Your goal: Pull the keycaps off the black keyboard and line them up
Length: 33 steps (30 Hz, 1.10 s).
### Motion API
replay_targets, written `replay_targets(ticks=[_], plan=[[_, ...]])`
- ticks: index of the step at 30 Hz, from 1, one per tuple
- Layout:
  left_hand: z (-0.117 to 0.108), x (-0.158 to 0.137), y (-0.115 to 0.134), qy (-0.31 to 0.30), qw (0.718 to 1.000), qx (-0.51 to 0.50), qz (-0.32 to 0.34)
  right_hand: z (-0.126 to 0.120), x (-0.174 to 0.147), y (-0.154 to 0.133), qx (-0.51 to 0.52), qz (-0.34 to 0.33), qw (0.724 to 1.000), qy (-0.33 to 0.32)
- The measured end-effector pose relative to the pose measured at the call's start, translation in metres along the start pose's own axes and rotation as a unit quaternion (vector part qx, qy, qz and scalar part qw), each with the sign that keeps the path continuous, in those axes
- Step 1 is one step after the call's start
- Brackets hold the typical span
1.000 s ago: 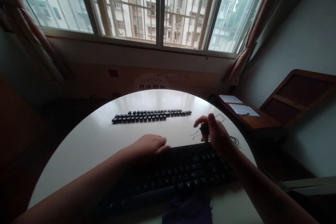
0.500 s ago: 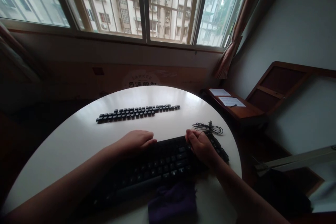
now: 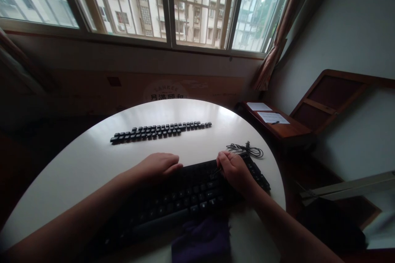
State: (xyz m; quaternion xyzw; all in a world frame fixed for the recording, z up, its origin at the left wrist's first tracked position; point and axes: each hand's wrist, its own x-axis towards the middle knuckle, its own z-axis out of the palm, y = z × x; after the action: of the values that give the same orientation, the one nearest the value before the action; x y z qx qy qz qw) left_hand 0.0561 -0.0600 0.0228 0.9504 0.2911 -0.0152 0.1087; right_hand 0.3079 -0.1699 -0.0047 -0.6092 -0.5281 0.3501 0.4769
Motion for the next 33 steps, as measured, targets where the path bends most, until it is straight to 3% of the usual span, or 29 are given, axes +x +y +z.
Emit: replay_targets(ticks=[17, 23, 33], plan=[[-0.003, 0.001, 0.003, -0.012, 1.0, 0.01, -0.004, -0.003, 0.004, 0.005, -0.03, -0.011, 0.999, 0.007], [0.0, 0.001, 0.0, -0.004, 1.0, 0.014, -0.001, -0.006, 0.004, 0.002, -0.047, -0.013, 0.998, -0.033], [-0.002, 0.001, 0.002, -0.006, 1.0, 0.008, -0.001, 0.0, -0.017, -0.006, -0.178, -0.143, 0.973, -0.035]])
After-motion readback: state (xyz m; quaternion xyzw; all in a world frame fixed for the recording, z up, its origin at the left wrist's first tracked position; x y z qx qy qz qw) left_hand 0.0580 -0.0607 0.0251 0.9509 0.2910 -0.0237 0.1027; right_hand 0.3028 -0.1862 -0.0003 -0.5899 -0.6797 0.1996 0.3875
